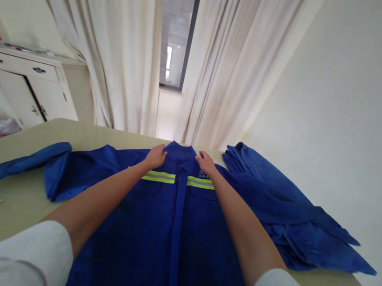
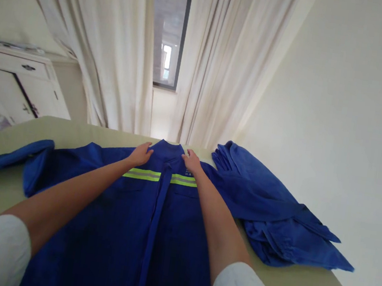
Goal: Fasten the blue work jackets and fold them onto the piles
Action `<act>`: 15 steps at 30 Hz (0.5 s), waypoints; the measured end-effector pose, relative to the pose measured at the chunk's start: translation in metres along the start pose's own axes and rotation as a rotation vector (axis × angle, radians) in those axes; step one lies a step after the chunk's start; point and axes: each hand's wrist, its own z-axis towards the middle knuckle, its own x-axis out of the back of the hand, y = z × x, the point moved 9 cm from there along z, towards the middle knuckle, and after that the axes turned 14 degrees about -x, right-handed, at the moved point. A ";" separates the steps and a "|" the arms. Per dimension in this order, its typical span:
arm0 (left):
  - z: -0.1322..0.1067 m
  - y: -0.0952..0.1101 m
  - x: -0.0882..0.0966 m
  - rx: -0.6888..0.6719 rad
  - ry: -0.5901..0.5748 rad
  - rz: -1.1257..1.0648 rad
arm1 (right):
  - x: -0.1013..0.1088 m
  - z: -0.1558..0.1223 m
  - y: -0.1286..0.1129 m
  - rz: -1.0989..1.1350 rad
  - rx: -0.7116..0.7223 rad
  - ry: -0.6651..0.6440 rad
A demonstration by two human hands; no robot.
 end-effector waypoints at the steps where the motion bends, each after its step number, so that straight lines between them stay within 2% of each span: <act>1: 0.007 -0.007 -0.007 0.019 -0.010 -0.008 | -0.006 0.010 0.004 -0.002 -0.017 -0.004; 5: 0.024 -0.032 -0.031 0.169 -0.050 -0.054 | -0.023 0.039 0.013 0.006 -0.079 -0.015; 7: 0.027 -0.038 -0.035 0.247 -0.039 -0.144 | -0.024 0.044 0.010 0.042 -0.064 -0.015; 9: 0.028 -0.039 -0.031 0.265 -0.033 -0.265 | -0.016 0.040 0.002 0.086 -0.001 -0.022; 11: 0.027 -0.031 -0.015 0.153 -0.016 -0.385 | -0.002 0.024 -0.011 0.078 0.155 -0.047; 13: 0.017 -0.016 0.008 -0.062 -0.032 -0.439 | 0.011 -0.008 -0.023 -0.036 0.390 -0.106; 15: -0.003 0.003 0.020 -0.287 -0.195 -0.382 | 0.011 -0.046 -0.022 -0.267 0.567 -0.231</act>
